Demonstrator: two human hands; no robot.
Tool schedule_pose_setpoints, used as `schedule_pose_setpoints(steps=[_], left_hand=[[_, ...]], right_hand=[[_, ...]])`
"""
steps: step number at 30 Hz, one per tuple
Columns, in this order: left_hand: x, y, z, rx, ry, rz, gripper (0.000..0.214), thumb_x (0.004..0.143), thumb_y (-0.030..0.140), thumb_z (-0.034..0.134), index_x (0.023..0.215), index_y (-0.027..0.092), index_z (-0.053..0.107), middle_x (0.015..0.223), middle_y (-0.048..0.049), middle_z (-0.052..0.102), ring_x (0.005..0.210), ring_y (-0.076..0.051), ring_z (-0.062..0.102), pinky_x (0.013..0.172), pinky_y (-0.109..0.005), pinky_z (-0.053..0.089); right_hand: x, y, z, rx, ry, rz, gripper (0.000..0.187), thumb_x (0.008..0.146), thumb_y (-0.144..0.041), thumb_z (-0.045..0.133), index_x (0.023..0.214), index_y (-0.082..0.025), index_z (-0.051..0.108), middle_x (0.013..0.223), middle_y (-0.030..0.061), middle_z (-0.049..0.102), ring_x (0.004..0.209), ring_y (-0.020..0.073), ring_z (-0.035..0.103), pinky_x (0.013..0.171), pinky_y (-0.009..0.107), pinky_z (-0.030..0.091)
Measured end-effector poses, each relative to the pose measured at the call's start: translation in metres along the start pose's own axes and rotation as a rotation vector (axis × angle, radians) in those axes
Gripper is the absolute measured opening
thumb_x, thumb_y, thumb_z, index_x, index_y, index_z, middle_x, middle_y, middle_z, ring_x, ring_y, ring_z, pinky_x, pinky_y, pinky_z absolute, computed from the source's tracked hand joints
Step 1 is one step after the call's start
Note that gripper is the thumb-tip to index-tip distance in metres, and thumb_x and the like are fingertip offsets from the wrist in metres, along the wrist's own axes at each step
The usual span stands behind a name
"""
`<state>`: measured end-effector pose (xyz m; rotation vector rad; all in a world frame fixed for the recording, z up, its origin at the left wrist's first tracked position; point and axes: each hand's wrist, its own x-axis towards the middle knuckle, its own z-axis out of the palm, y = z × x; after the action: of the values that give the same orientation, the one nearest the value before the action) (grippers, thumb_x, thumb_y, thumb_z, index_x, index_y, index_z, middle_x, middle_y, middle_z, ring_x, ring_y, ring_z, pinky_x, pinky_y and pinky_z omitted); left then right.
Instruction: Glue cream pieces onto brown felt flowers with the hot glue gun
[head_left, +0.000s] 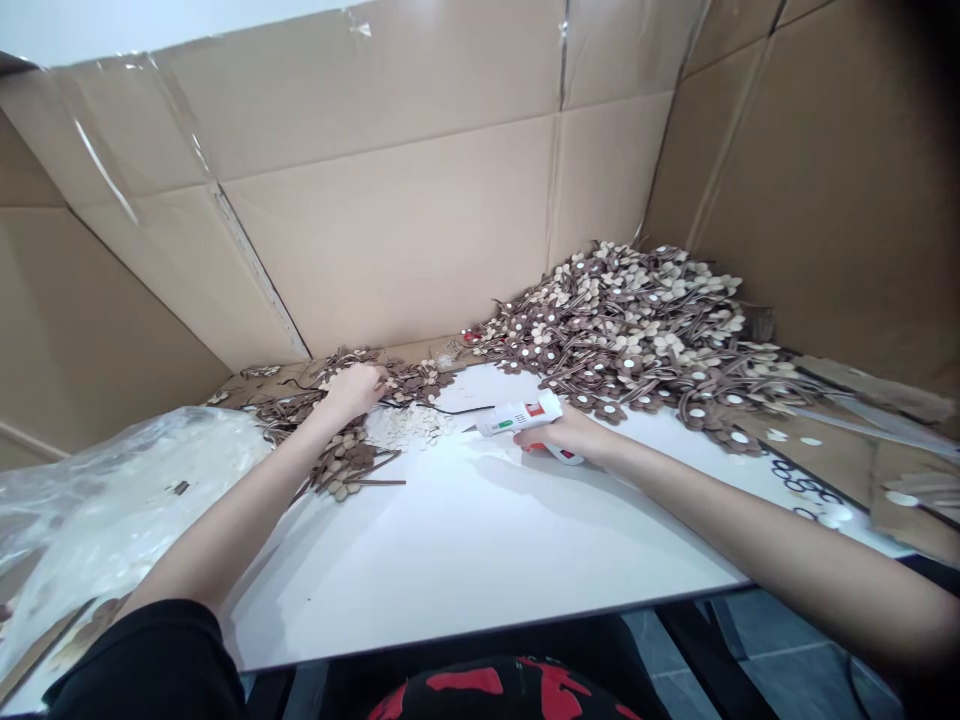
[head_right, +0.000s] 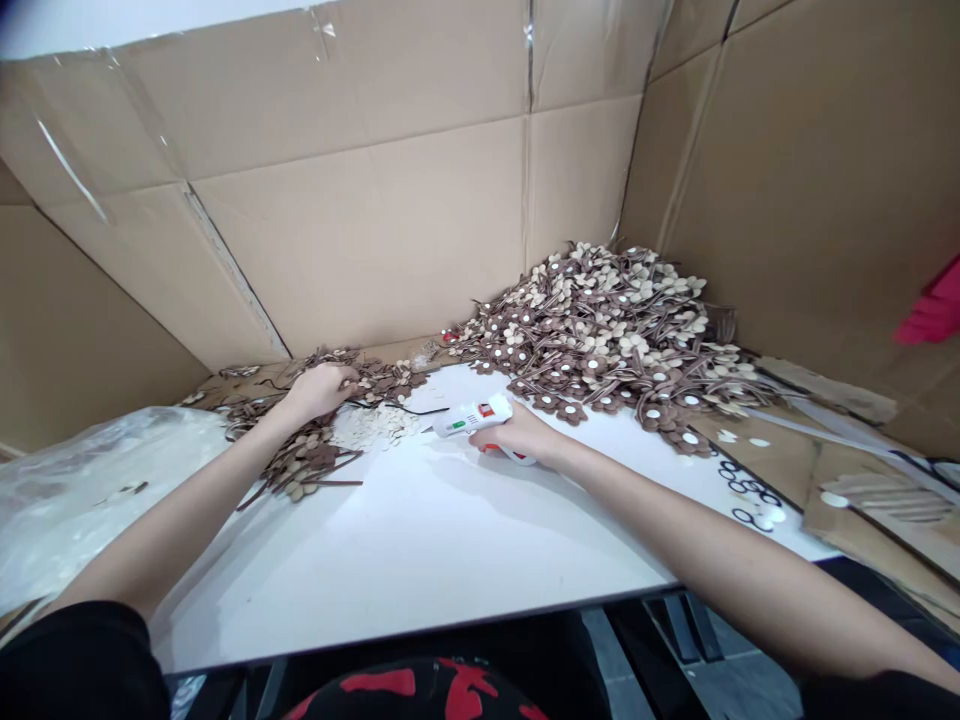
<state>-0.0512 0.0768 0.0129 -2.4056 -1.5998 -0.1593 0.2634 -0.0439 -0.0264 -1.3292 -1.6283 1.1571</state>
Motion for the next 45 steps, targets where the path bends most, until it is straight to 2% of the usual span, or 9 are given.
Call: schedule_pose_setpoints(steps=[5,11,15,20,26,29,33,38,45], left_hand=[[-0.003,-0.018,0.024,-0.05,-0.091,0.063,0.03,0.08,0.034,0.05,0.104,0.021,0.061,0.103,-0.0062,0.063,0.094,-0.021,0.057,0.082,-0.029,0.044],[0.015,0.009,0.035,-0.111,0.005,0.189,0.037,0.084,0.033,0.045,0.119,0.02,0.051,0.118,-0.008,0.054,0.106,-0.021,0.051,0.09,-0.03,0.039],[0.028,0.023,0.043,-0.083,-0.026,0.15,0.035,0.082,0.037,0.05,0.113,0.019,0.055,0.108,-0.0086,0.059,0.096,-0.021,0.055,0.081,-0.027,0.043],[0.031,0.022,0.039,-0.064,0.01,0.076,0.027,0.086,0.035,0.044,0.103,0.02,0.059,0.093,-0.0085,0.064,0.085,-0.021,0.06,0.072,-0.027,0.044],[0.002,0.027,0.01,-0.095,0.133,0.051,0.028,0.089,0.036,0.041,0.103,0.019,0.059,0.092,-0.0084,0.066,0.088,-0.021,0.06,0.078,-0.028,0.043],[-0.027,0.051,-0.009,-0.206,0.295,0.194,0.025,0.089,0.034,0.043,0.101,0.02,0.059,0.101,-0.0062,0.063,0.094,-0.019,0.057,0.083,-0.027,0.042],[-0.065,0.092,-0.026,-0.428,0.471,0.406,0.02,0.088,0.028,0.047,0.101,0.017,0.058,0.094,-0.006,0.062,0.081,-0.013,0.058,0.074,-0.024,0.046],[-0.086,0.12,-0.018,-0.537,0.553,0.636,0.018,0.085,0.016,0.049,0.102,0.017,0.056,0.093,-0.007,0.06,0.085,-0.013,0.057,0.076,-0.025,0.048],[-0.086,0.116,0.006,-0.603,0.442,0.581,0.019,0.087,0.013,0.044,0.102,0.016,0.055,0.097,-0.0083,0.059,0.09,-0.015,0.056,0.078,-0.028,0.049]], right_hand=[[0.001,0.002,0.002,-0.007,0.001,0.04,0.014,0.055,-0.021,0.061,0.067,-0.015,0.059,0.062,-0.0001,0.06,0.055,0.0138,0.052,0.049,0.023,0.039],[0.001,0.004,0.001,-0.019,-0.006,0.027,0.013,0.054,-0.021,0.061,0.066,-0.016,0.059,0.061,-0.0004,0.06,0.056,0.0142,0.052,0.05,0.024,0.039],[-0.001,0.003,0.0,0.0,0.008,0.043,0.011,0.054,-0.021,0.061,0.063,-0.016,0.057,0.058,-0.002,0.058,0.054,0.0132,0.05,0.048,0.023,0.037],[0.0,0.001,0.001,0.004,0.003,0.036,0.01,0.054,-0.02,0.062,0.063,-0.016,0.057,0.058,-0.002,0.057,0.053,0.0125,0.049,0.046,0.023,0.036],[0.002,0.004,0.0,0.004,0.01,0.022,0.013,0.056,-0.021,0.062,0.067,-0.015,0.059,0.064,0.0004,0.06,0.059,0.0144,0.053,0.052,0.024,0.039],[0.005,0.008,-0.002,-0.003,0.025,0.003,0.012,0.057,-0.023,0.062,0.065,-0.015,0.059,0.063,0.0005,0.06,0.059,0.0149,0.053,0.052,0.025,0.039],[0.006,0.009,-0.002,0.027,0.029,0.009,0.015,0.057,-0.024,0.063,0.069,-0.015,0.06,0.066,0.0015,0.062,0.062,0.016,0.055,0.054,0.025,0.04],[0.005,0.006,-0.001,0.043,0.044,0.028,0.018,0.056,-0.021,0.063,0.073,-0.016,0.061,0.071,0.0022,0.065,0.065,0.0168,0.056,0.058,0.026,0.042],[0.01,0.016,-0.003,0.058,0.016,-0.021,0.019,0.056,-0.021,0.064,0.074,-0.015,0.061,0.074,0.0021,0.064,0.066,0.0159,0.055,0.061,0.026,0.043]])
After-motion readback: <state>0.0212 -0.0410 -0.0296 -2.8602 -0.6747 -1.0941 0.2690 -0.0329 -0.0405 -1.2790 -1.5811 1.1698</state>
